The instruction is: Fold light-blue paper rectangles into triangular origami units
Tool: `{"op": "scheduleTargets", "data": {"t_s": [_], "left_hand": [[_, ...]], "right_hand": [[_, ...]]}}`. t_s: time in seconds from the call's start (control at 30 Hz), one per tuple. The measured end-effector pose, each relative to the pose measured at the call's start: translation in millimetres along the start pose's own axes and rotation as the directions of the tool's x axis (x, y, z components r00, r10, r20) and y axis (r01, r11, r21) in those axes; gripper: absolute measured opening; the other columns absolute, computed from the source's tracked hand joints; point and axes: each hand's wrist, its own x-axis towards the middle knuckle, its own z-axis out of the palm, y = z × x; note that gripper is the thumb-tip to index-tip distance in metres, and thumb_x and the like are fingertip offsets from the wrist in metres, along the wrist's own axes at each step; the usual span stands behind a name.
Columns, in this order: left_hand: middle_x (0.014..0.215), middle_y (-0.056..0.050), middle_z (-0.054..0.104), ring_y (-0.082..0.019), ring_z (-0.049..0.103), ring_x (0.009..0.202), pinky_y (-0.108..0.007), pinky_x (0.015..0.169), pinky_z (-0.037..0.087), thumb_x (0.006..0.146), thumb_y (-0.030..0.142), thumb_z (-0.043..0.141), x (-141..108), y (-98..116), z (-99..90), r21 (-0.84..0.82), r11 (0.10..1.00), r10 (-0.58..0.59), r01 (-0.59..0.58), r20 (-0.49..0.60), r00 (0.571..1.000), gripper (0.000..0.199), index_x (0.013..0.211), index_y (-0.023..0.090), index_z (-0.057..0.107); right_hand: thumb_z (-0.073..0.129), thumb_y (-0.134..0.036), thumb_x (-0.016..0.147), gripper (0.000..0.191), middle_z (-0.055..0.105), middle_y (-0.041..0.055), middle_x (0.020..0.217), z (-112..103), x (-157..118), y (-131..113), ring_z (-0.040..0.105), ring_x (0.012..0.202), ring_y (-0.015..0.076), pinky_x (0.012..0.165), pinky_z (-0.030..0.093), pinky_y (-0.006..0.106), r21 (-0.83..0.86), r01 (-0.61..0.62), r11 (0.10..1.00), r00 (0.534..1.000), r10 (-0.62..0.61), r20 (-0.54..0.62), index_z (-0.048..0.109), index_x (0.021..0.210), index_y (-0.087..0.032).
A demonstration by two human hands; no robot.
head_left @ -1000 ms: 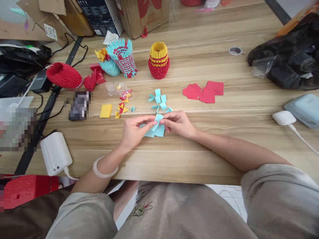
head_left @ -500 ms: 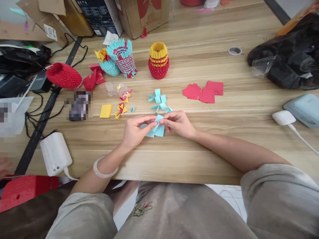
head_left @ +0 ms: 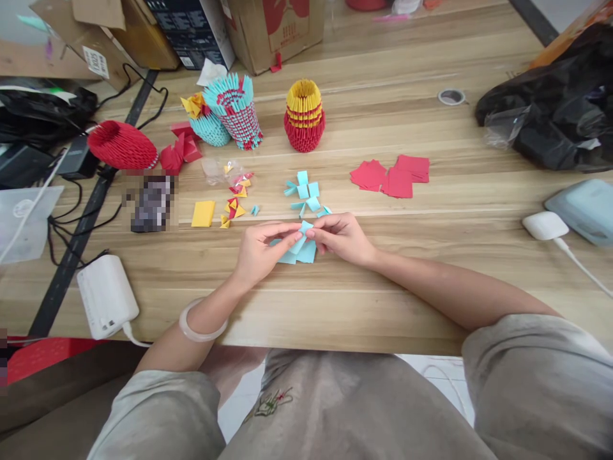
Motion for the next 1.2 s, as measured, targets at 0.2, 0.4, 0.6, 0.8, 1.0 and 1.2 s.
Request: {"op": "scheduleTargets", "data": {"t_s": [0.2,0.4,0.6,0.8,1.0,1.2], "left_hand": [[0.082,-0.004,0.075,-0.017,0.070,0.073,-0.025,0.065,0.059,0.070,0.027,0.076,-0.5,-0.6,2.8,-0.027,0.999,0.024,-0.026,-0.071,0.997,0.019,0.087,0.018,0.076],[0.081,-0.003,0.075,-0.015,0.070,0.072,-0.024,0.063,0.058,0.071,0.023,0.076,-0.2,0.2,1.5,-0.002,0.998,0.068,-0.068,-0.063,0.996,0.016,0.086,0.020,0.076],[0.080,-0.004,0.075,-0.016,0.070,0.072,-0.024,0.064,0.058,0.069,0.024,0.077,0.2,-0.4,1.6,0.001,0.998,0.063,-0.063,-0.065,0.996,0.017,0.086,0.019,0.076],[0.079,-0.004,0.075,-0.017,0.071,0.070,-0.026,0.065,0.060,0.067,0.026,0.078,-0.2,-0.7,4.7,-0.088,0.996,-0.010,0.002,-0.082,0.997,0.020,0.086,0.018,0.076],[0.080,-0.004,0.076,-0.017,0.071,0.071,-0.028,0.067,0.061,0.069,0.027,0.077,-0.9,-0.8,4.5,-0.068,0.998,-0.002,-0.003,-0.074,0.997,0.020,0.087,0.018,0.076],[0.082,-0.004,0.076,-0.016,0.071,0.073,-0.025,0.065,0.059,0.071,0.024,0.075,-1.4,0.5,3.7,0.004,0.998,0.066,-0.066,-0.075,0.995,0.017,0.087,0.019,0.076]], "right_hand": [[0.070,-0.040,0.075,0.029,0.054,-0.0051,0.044,-0.3,0.5,0.3,0.045,0.039,0.0048,0.040,0.034,0.019,0.010,0.002,1.000,1.000,-0.002,-0.004,0.064,0.070,-0.012],[0.070,-0.039,0.075,0.029,0.053,-0.0049,0.046,0.1,1.1,0.1,0.044,0.038,0.0045,0.040,0.035,0.019,0.031,0.017,0.999,1.000,-0.017,0.005,0.064,0.069,-0.012],[0.071,-0.037,0.075,0.028,0.054,-0.0047,0.048,-0.4,1.2,0.0,0.044,0.039,0.0040,0.040,0.035,0.019,0.025,0.026,0.999,1.000,-0.026,0.006,0.063,0.068,-0.012],[0.069,-0.037,0.077,0.026,0.053,-0.0055,0.046,-0.5,0.4,2.3,0.045,0.039,0.0042,0.042,0.036,0.019,0.027,0.034,0.999,0.999,-0.035,0.014,0.064,0.071,-0.012],[0.068,-0.039,0.078,0.027,0.053,-0.0053,0.046,-0.5,0.5,2.5,0.045,0.040,0.0050,0.043,0.037,0.019,0.017,0.042,0.999,0.999,-0.042,0.025,0.063,0.072,-0.012],[0.068,-0.035,0.078,0.024,0.054,-0.0054,0.046,-0.9,0.7,1.5,0.046,0.041,0.0045,0.043,0.037,0.019,0.014,0.034,0.999,0.999,-0.034,0.015,0.064,0.071,-0.012]]}}
